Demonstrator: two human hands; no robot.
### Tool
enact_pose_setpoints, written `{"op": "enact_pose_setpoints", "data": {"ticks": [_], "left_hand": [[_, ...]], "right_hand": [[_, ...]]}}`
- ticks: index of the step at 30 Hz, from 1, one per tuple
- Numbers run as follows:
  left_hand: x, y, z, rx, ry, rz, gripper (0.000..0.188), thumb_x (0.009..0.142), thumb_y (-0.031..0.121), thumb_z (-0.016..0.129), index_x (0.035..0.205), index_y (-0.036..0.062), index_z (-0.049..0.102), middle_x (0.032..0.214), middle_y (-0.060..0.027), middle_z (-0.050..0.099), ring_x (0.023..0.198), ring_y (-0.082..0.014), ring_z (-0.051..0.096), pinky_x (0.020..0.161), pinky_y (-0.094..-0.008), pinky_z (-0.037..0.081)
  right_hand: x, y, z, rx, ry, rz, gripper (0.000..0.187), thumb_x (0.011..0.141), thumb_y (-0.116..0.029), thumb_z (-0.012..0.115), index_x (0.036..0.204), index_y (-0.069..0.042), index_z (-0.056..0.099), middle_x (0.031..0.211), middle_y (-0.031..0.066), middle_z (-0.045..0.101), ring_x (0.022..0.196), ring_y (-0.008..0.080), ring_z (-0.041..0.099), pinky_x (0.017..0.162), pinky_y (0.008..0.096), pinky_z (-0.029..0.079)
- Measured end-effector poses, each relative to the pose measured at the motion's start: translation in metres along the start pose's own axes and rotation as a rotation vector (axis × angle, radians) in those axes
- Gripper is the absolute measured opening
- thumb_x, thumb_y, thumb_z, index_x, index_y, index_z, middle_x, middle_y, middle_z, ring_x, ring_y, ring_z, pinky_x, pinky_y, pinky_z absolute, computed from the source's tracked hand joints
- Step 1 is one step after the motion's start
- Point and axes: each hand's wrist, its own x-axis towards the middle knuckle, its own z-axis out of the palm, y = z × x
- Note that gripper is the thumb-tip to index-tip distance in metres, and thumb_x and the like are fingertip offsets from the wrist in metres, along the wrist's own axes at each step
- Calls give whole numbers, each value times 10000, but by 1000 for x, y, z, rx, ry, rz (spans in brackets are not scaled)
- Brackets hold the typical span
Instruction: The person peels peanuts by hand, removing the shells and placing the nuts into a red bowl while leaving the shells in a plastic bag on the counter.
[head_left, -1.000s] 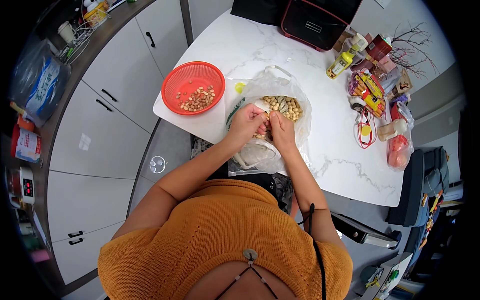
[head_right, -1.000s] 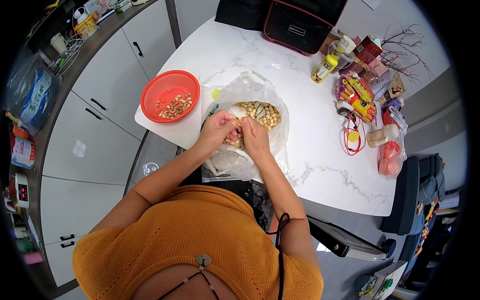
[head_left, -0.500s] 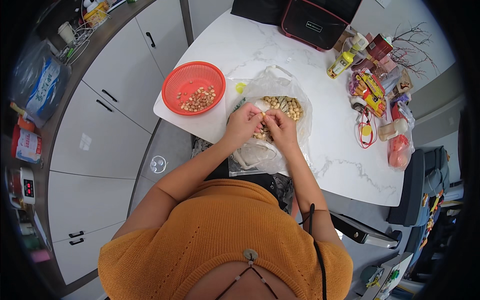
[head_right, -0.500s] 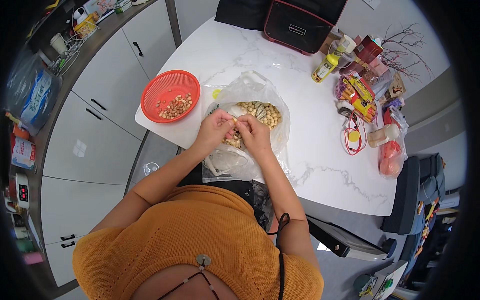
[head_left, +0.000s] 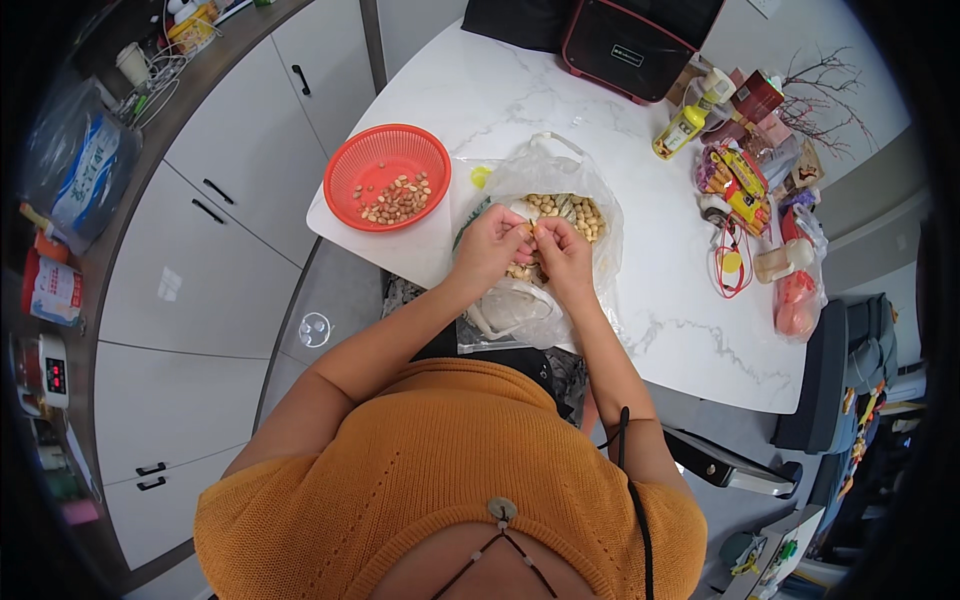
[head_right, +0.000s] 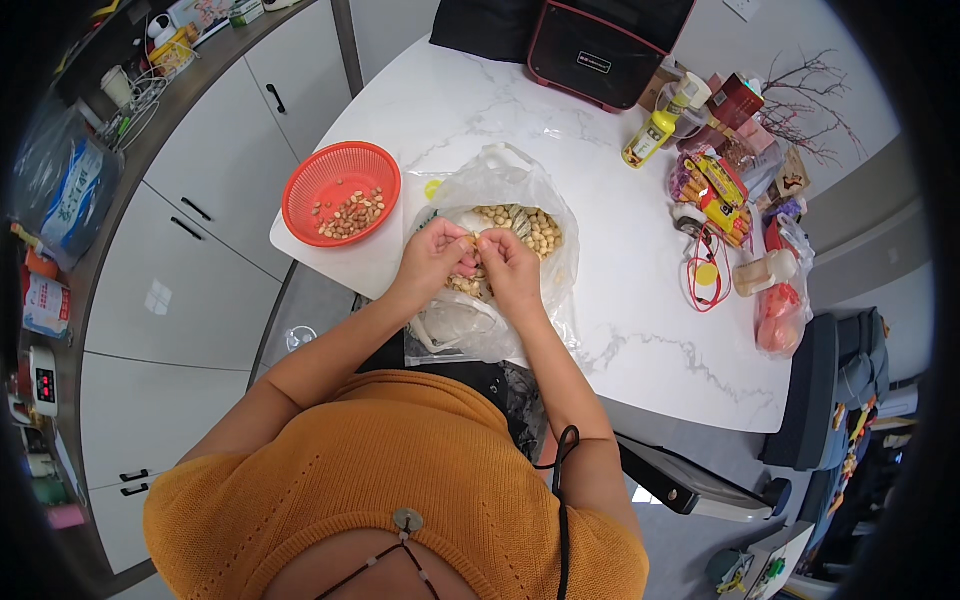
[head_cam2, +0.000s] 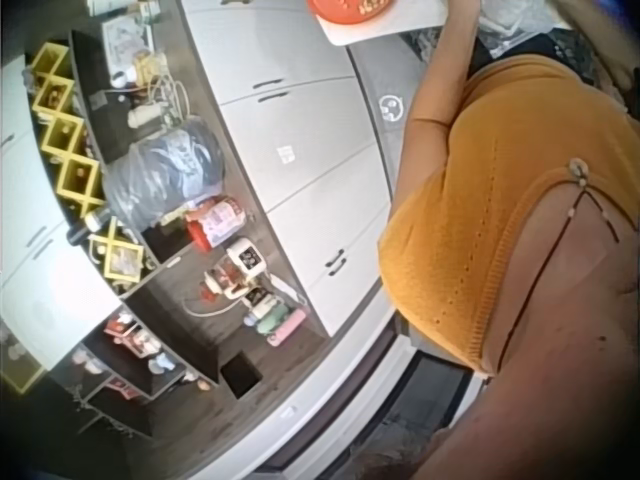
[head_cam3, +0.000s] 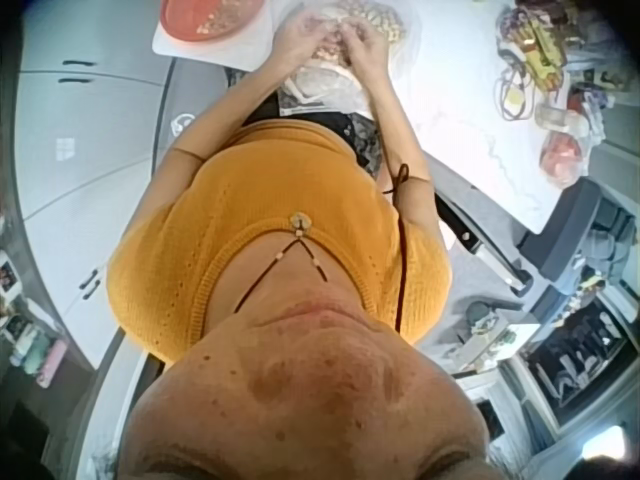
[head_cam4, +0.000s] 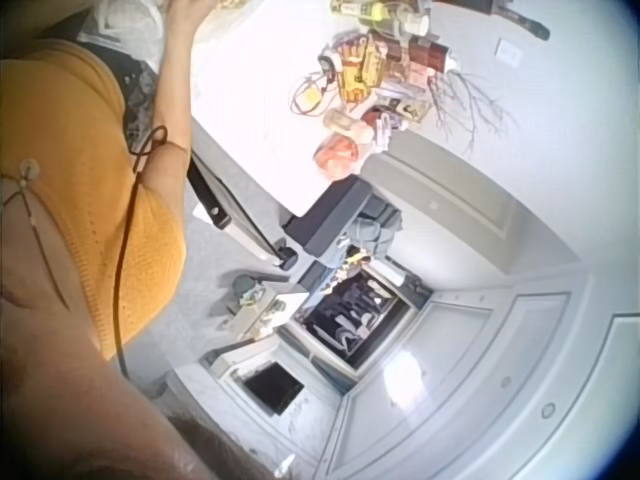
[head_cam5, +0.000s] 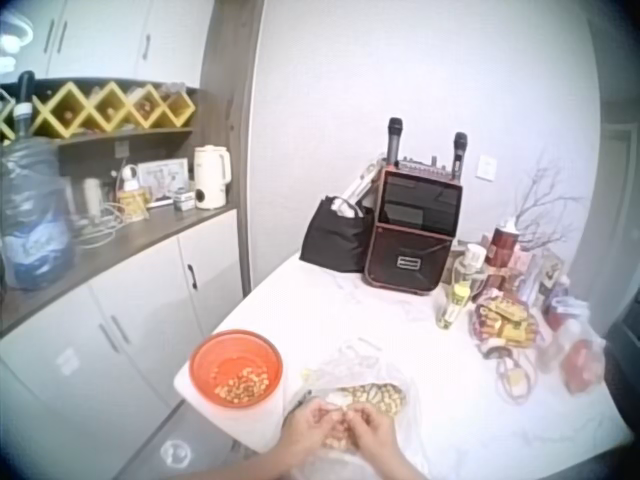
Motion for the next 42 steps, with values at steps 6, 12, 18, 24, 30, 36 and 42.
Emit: {"op": "enact_pose_setpoints", "data": {"ticks": [6, 12, 18, 24, 30, 36, 42], "left_hand": [[-2, 1, 1, -28, -25, -13, 102, 865, 44, 494, 940, -22, 474, 835, -96, 546, 693, -128, 582, 606, -244, 531], [-4, 2, 3, -52, -39, 2, 97, 871, 35, 480, 950, -19, 469, 840, -97, 543, 720, -128, 574, 631, -245, 531], [-5, 2, 4, -141, -41, -26, 94, 878, 39, 472, 958, -10, 467, 851, -91, 548, 737, -125, 567, 661, -249, 528], [-7, 1, 4, -190, -32, -29, 99, 878, 44, 475, 966, 0, 464, 851, -85, 550, 749, -123, 563, 685, -263, 525], [-8, -1, 4, -244, -28, -85, 107, 878, 48, 476, 977, 9, 463, 863, -80, 546, 767, -127, 564, 721, -277, 521], [-8, 2, -1, -421, -29, -218, 134, 874, 44, 477, 1003, 12, 463, 918, -78, 537, 831, -154, 575, 777, -291, 509], [-6, 5, -7, -537, -76, -293, 163, 892, 60, 448, 1045, 7, 466, 990, -92, 540, 878, -161, 572, 817, -272, 490]], "right_hand": [[1, -2, 1, 136, -25, 57, 106, 881, -110, 521, 924, -19, 553, 659, -40, 517, 520, 6, 406, 444, 154, 304], [0, -4, 2, 230, -28, 82, 105, 887, -137, 518, 918, -39, 539, 645, -27, 514, 468, 13, 379, 401, 164, 271], [1, -4, 2, 261, -18, 97, 111, 900, -140, 494, 922, -37, 528, 617, -34, 484, 434, 15, 337, 379, 172, 237], [1, -3, 0, 276, -59, 96, 122, 901, -186, 498, 934, -73, 532, 675, -37, 509, 475, 13, 354, 409, 159, 255], [1, -7, 2, 319, 1, 130, 104, 901, -125, 486, 930, -36, 533, 622, -42, 478, 434, 8, 325, 382, 171, 231], [6, -10, -1, 127, -8, 32, 128, 874, -127, 540, 926, -16, 575, 671, -38, 514, 582, 32, 460, 511, 171, 374], [7, -38, -5, -460, -79, -318, 92, 772, -52, 625, 857, -16, 630, 729, 34, 572, 657, 121, 529, 588, 222, 423]]}}
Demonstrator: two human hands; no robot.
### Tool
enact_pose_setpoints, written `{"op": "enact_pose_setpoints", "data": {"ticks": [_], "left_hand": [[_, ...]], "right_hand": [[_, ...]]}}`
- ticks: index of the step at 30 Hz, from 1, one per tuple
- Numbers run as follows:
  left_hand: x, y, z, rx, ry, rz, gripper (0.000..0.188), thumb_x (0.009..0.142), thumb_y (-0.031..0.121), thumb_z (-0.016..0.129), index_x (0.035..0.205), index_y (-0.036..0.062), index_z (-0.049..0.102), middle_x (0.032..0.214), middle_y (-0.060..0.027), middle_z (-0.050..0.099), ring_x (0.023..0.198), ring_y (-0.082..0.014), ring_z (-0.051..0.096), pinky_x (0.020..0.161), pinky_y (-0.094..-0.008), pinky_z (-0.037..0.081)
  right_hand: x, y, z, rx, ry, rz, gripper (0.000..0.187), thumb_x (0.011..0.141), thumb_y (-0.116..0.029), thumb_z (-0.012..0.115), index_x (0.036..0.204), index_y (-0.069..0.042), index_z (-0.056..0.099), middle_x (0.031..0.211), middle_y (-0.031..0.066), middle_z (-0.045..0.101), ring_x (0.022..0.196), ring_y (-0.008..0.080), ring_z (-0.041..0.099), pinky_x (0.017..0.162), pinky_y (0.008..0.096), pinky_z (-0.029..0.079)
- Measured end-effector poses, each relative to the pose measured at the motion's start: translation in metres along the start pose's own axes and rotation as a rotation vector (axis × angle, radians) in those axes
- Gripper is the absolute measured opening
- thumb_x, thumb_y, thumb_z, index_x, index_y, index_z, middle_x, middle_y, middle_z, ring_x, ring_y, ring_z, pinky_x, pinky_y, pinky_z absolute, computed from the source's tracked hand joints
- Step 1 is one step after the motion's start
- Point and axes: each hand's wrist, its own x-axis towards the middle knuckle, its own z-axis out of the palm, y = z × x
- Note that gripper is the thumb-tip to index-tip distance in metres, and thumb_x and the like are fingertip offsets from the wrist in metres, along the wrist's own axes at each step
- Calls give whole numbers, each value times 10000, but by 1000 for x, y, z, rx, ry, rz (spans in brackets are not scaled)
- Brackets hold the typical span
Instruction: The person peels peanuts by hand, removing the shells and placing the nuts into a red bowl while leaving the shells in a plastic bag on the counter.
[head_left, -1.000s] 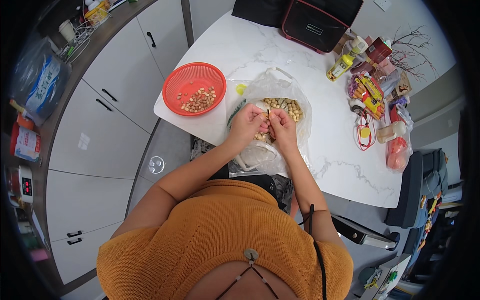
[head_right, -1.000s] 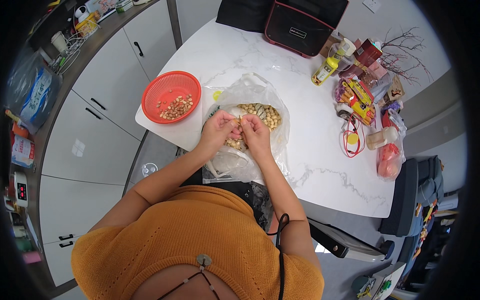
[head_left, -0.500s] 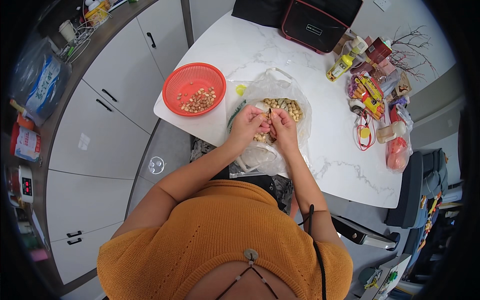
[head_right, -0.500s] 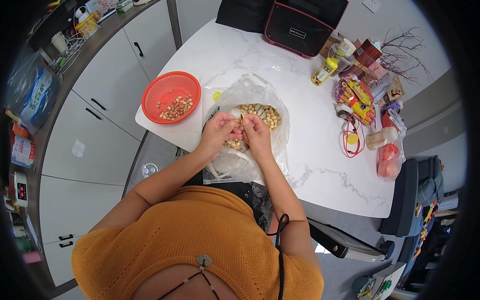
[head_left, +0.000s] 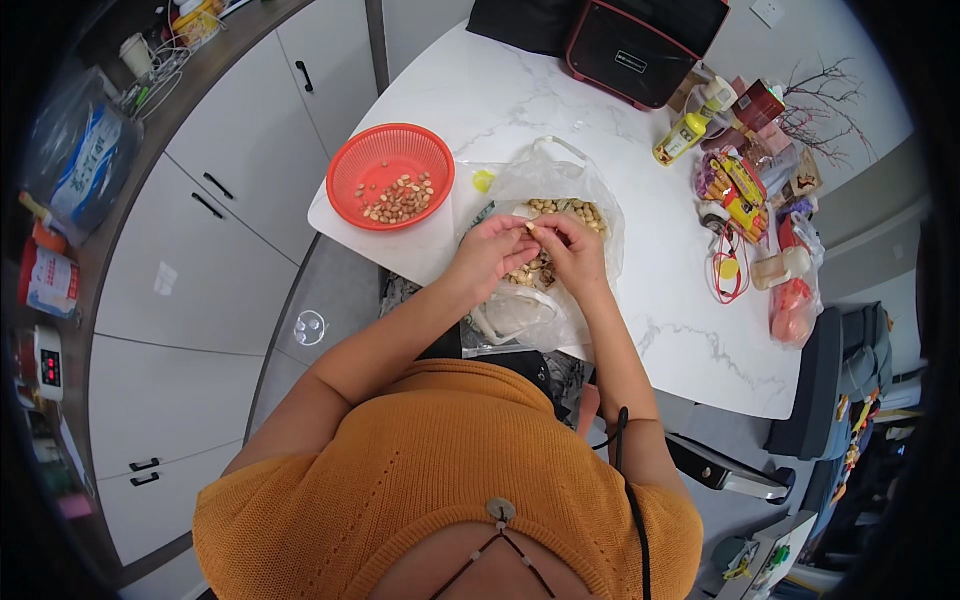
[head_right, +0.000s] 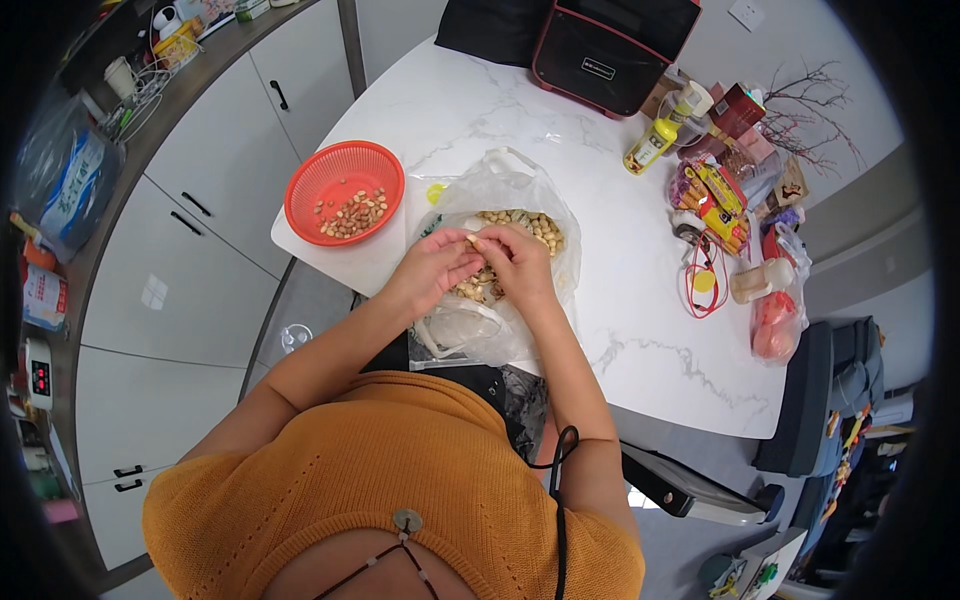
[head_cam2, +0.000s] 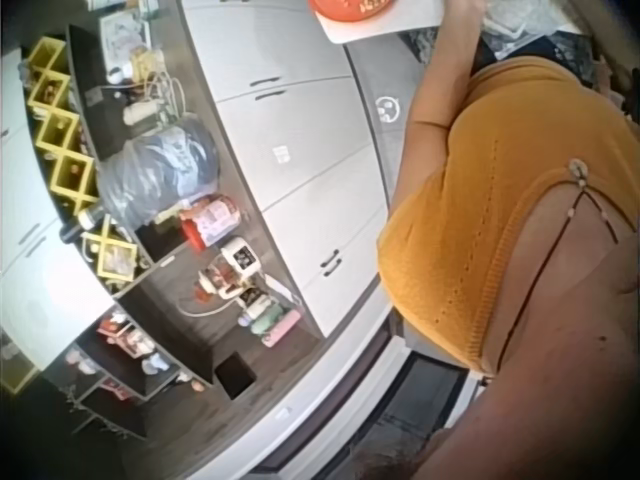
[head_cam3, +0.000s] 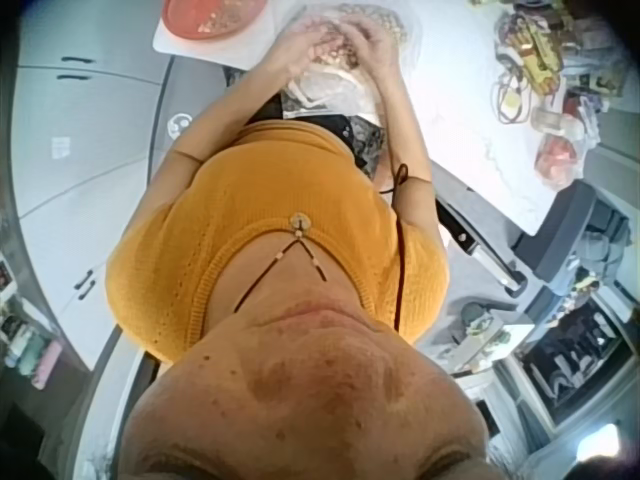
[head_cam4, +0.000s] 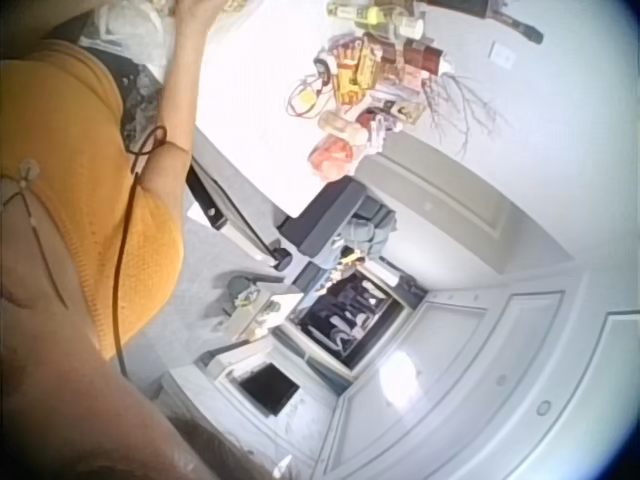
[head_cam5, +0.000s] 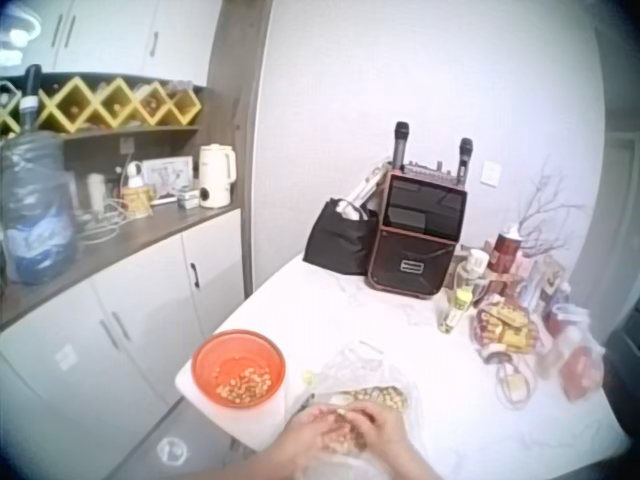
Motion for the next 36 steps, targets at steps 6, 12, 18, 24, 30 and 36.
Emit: {"op": "enact_pose_setpoints", "data": {"ticks": [6, 12, 18, 24, 30, 36], "left_hand": [[-3, 8, 5, -106, -8, -47, 182, 900, 51, 417, 1063, -12, 467, 1038, -113, 525, 950, -172, 547, 862, -282, 469], [2, 8, 2, -64, -6, -20, 195, 885, 23, 436, 1072, -23, 465, 1048, -115, 517, 965, -178, 541, 863, -279, 470], [8, 2, -8, -161, -81, -72, 176, 878, 28, 458, 1045, -20, 487, 1002, -103, 533, 940, -178, 553, 844, -264, 477], [4, 4, -4, -136, -56, -100, 164, 882, 53, 469, 1025, -19, 501, 964, -96, 546, 889, -178, 563, 837, -278, 477], [4, 5, -6, -106, -56, -128, 167, 877, 61, 489, 1024, -16, 503, 936, -84, 552, 878, -158, 556, 807, -268, 478], [5, 4, -6, -57, -69, -141, 178, 878, 67, 491, 1035, -17, 504, 938, -78, 552, 886, -142, 551, 802, -256, 477]], "right_hand": [[3, -12, -6, -182, -15, -184, 142, 730, -51, 650, 872, -57, 658, 778, 70, 564, 710, 188, 565, 605, 267, 448], [5, -14, -10, -276, -52, -239, 147, 732, -58, 652, 879, -66, 661, 795, 73, 564, 714, 185, 559, 613, 266, 450], [6, -2, -7, -51, -11, -135, 114, 749, -65, 643, 859, -33, 651, 772, 62, 562, 699, 158, 547, 605, 232, 426], [4, 24, -5, 270, 11, 194, 119, 818, -108, 602, 873, -5, 627, 750, -5, 560, 680, 68, 490, 605, 193, 396], [3, 23, -5, 364, -12, 253, 122, 823, -111, 604, 892, -13, 623, 718, -52, 553, 660, 33, 458, 582, 179, 380], [3, 19, -7, 225, -43, 123, 105, 789, -88, 633, 877, -31, 637, 783, -1, 576, 677, 60, 489, 582, 185, 389]]}}
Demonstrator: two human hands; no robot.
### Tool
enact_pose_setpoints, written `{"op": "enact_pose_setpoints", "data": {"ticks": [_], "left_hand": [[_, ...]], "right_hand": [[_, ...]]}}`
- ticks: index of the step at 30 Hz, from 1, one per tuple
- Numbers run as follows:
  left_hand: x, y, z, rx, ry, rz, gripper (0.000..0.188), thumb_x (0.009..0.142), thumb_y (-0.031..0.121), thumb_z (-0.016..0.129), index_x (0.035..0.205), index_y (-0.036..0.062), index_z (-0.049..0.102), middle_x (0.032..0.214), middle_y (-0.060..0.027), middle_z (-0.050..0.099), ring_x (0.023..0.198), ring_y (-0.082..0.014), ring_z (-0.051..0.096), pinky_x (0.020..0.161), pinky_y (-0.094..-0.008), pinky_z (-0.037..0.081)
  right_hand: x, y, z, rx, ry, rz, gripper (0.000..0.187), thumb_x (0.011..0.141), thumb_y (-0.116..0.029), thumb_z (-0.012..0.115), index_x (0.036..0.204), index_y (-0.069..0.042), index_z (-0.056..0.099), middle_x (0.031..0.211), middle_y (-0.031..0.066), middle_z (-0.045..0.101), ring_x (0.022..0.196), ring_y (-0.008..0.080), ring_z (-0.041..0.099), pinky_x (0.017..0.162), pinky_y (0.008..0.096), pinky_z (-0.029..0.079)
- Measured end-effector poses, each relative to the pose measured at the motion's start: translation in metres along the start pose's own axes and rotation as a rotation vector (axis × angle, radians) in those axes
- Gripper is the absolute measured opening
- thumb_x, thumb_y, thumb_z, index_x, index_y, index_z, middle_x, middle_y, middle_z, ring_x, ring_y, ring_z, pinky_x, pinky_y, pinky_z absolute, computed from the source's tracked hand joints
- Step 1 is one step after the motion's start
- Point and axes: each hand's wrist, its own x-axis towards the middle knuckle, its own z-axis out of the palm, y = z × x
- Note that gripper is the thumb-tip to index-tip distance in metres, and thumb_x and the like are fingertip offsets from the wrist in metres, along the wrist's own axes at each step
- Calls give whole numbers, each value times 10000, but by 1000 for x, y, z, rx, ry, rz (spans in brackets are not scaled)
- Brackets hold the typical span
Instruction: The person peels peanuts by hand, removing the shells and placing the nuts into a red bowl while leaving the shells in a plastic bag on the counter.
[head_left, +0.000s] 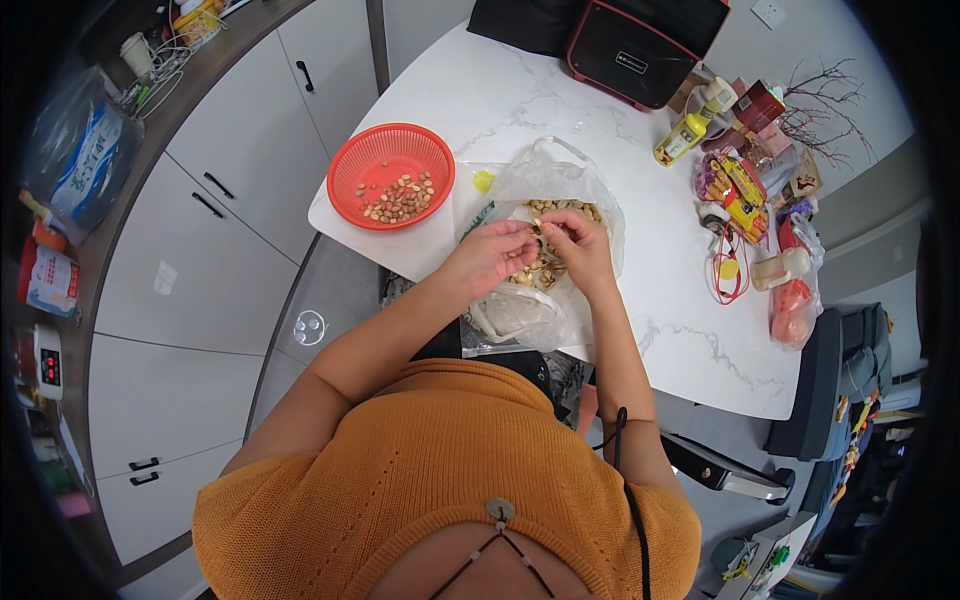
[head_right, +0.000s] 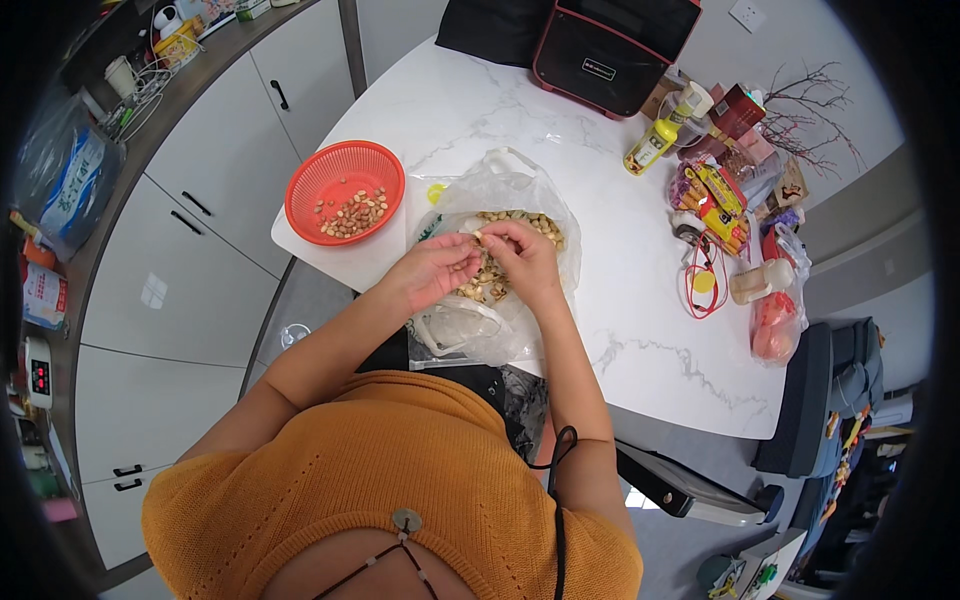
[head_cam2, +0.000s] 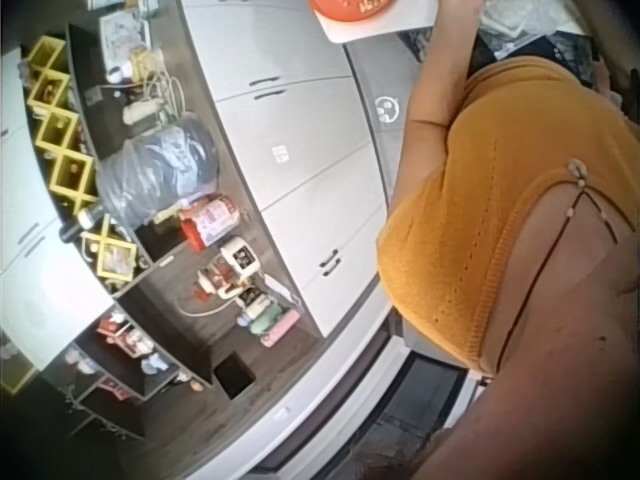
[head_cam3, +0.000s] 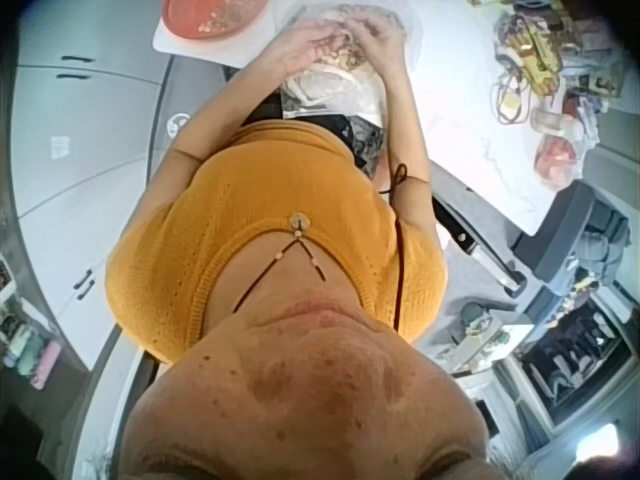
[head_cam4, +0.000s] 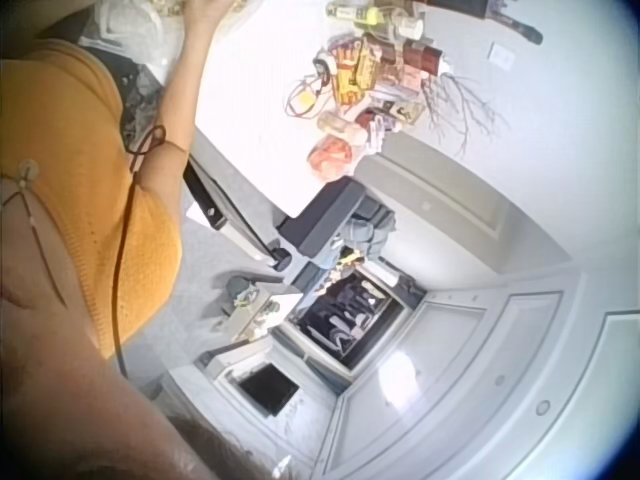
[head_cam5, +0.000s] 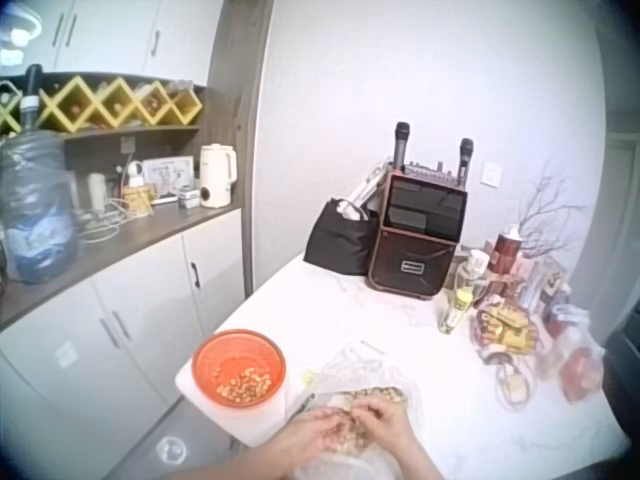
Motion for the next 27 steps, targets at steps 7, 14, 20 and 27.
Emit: {"op": "enact_pose_setpoints", "data": {"ticks": [7, 14, 20, 27], "left_hand": [[-1, 6, 1, -118, -19, 15, 221, 898, 77, 446, 1085, -34, 487, 1031, -108, 529, 966, -174, 537, 880, -270, 456], [-3, 9, 2, -88, -4, 56, 227, 891, 46, 435, 1098, -33, 484, 1050, -123, 515, 982, -192, 530, 898, -291, 449], [-14, 18, 11, 154, 157, 283, 227, 875, 5, 435, 1093, -36, 484, 1022, -115, 529, 968, -182, 536, 890, -296, 453], [-24, 62, -1, 558, 319, 769, 230, 875, -24, 389, 1059, -31, 527, 965, -89, 563, 908, -143, 558, 843, -260, 467]], "right_hand": [[-1, -20, 2, -179, -48, -232, 109, 737, -45, 649, 845, -34, 654, 840, 67, 588, 750, 150, 561, 632, 234, 445], [-2, -21, 0, -226, -68, -278, 137, 718, -26, 653, 854, -44, 658, 852, 80, 586, 790, 180, 562, 668, 260, 454], [0, -19, -6, -253, -23, -285, 143, 742, -22, 624, 884, -32, 647, 853, 75, 602, 789, 182, 569, 679, 263, 453], [-1, -18, -28, -314, 106, 8, 110, 769, -34, 599, 872, -27, 637, 851, 74, 605, 733, 170, 577, 661, 250, 453]]}}
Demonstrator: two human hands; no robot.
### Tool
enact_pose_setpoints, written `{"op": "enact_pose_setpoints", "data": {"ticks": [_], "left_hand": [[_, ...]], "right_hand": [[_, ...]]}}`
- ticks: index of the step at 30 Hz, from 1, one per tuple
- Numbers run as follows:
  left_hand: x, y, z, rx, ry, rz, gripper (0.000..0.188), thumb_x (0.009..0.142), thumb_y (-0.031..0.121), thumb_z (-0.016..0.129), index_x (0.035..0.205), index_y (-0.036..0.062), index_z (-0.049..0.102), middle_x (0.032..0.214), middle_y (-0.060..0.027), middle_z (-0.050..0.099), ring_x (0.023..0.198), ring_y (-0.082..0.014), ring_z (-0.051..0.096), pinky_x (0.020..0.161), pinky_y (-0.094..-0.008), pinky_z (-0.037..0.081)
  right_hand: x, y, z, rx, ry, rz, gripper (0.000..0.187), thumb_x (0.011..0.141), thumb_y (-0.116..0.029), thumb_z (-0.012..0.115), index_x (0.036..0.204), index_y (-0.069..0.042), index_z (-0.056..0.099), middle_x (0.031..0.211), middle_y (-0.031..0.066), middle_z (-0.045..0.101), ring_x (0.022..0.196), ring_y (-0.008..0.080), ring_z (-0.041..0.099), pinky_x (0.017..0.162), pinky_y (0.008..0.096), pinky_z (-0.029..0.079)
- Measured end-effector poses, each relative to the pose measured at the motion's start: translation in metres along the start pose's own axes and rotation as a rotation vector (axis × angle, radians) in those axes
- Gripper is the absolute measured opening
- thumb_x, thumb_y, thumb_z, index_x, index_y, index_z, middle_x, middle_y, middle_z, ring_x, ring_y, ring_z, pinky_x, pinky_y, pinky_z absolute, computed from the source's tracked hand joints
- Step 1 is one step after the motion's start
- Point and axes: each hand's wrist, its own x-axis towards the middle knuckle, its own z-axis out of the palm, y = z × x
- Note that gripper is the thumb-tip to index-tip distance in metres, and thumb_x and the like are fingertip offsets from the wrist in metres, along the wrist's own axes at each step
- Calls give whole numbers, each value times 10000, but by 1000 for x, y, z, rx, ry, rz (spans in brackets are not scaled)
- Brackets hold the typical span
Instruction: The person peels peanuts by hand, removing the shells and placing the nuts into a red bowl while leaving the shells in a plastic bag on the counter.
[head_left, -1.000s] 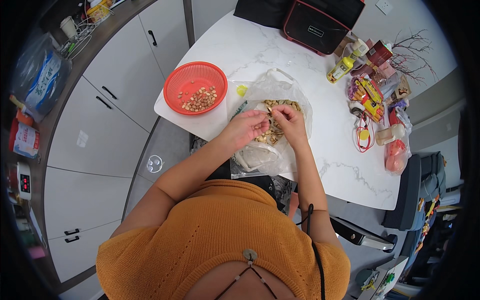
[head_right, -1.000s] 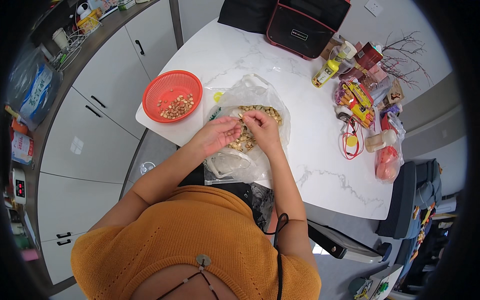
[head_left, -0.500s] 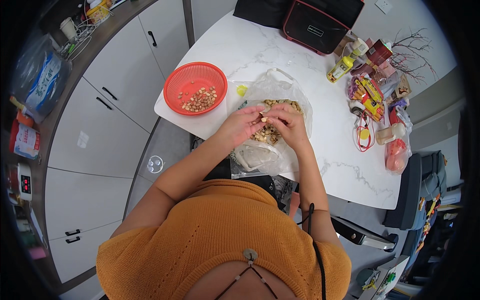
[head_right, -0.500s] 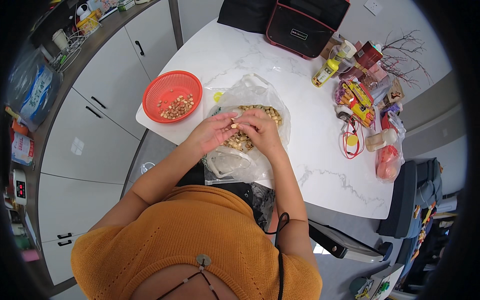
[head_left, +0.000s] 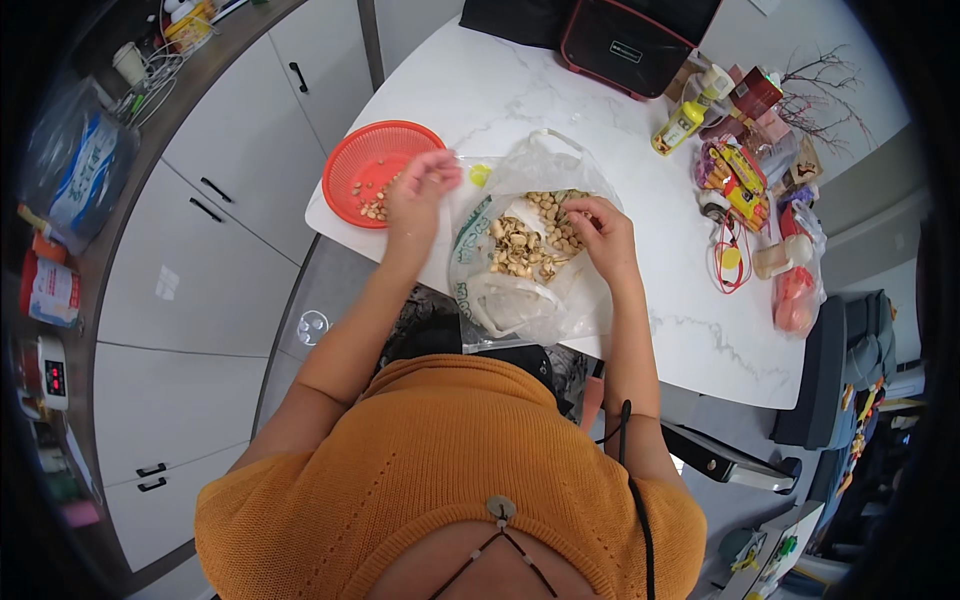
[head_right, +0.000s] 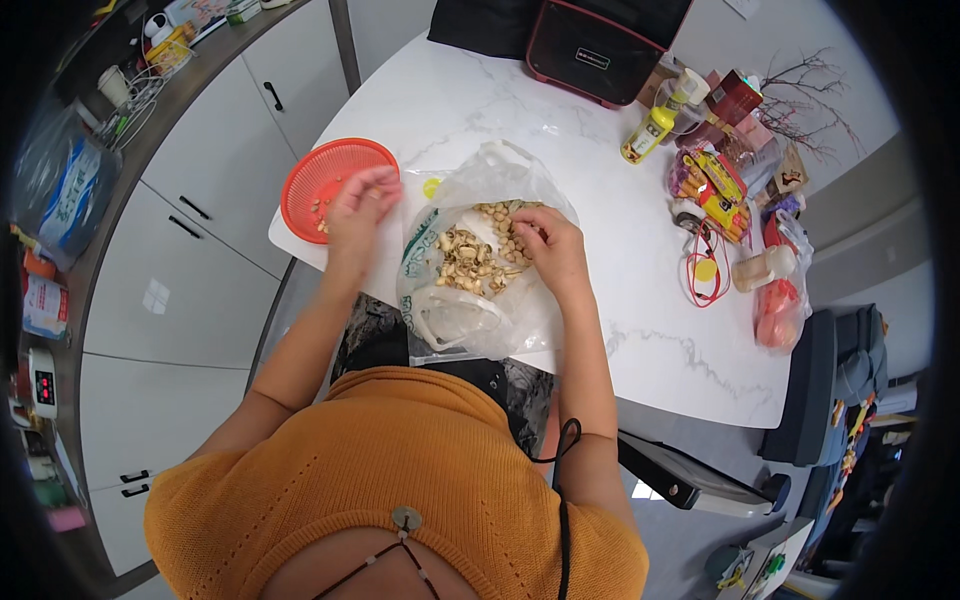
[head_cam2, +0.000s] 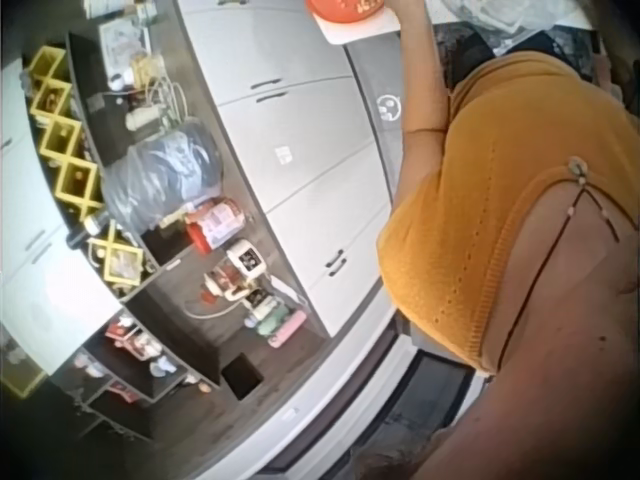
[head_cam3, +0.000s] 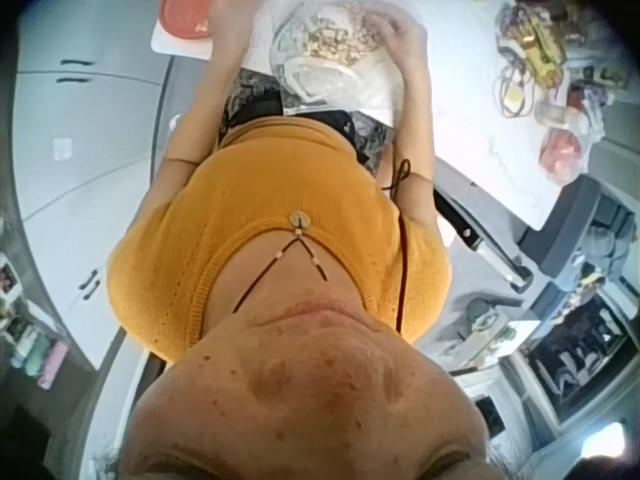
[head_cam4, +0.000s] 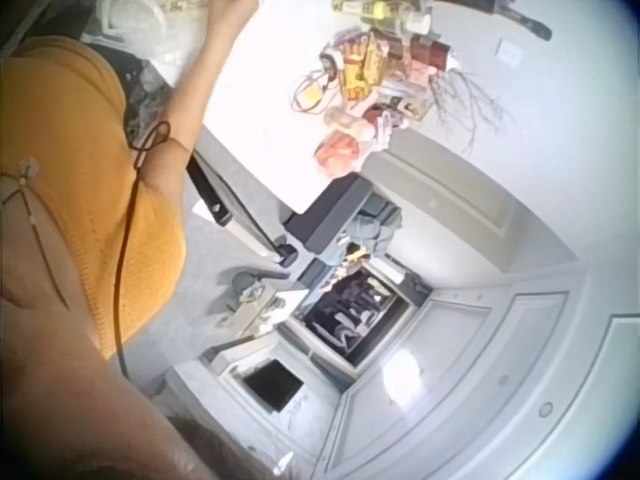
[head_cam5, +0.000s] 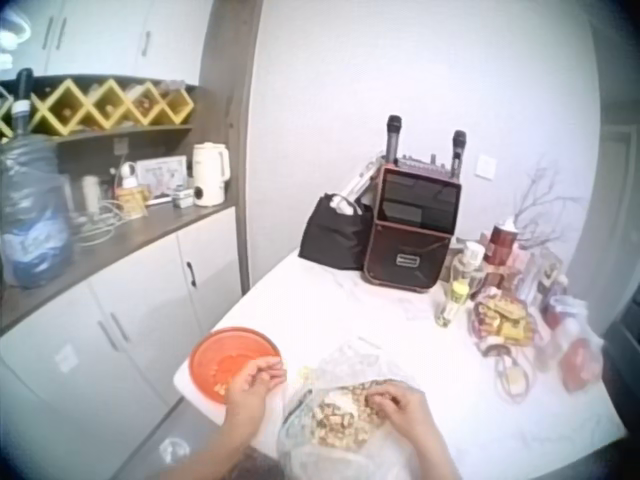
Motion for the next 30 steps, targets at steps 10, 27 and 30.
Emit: {"op": "enact_pose_setpoints", "data": {"ticks": [10, 27, 30], "left_hand": [[18, 9, -44, 866, 10, 313, 203, 818, 14, 470, 983, 15, 589, 936, -104, 607, 857, -177, 593, 741, -275, 463], [-8, 5, -1, 723, -127, 434, 140, 815, 9, 508, 917, 2, 603, 846, -89, 618, 762, -154, 588, 661, -240, 452], [-12, -2, 5, 642, -183, 423, 136, 803, -11, 514, 909, -5, 600, 823, -93, 621, 768, -156, 590, 669, -241, 454]], "right_hand": [[-14, 8, 5, -434, -240, 11, 194, 722, -108, 634, 915, -119, 644, 905, 66, 569, 789, 248, 579, 684, 333, 463], [-14, 12, 17, -584, -186, -41, 124, 719, -86, 590, 843, -101, 585, 914, 57, 554, 752, 271, 586, 656, 365, 469], [-14, 10, 16, -542, -180, -12, 123, 713, -81, 602, 832, -95, 577, 892, 56, 567, 745, 272, 583, 656, 361, 465]]}}
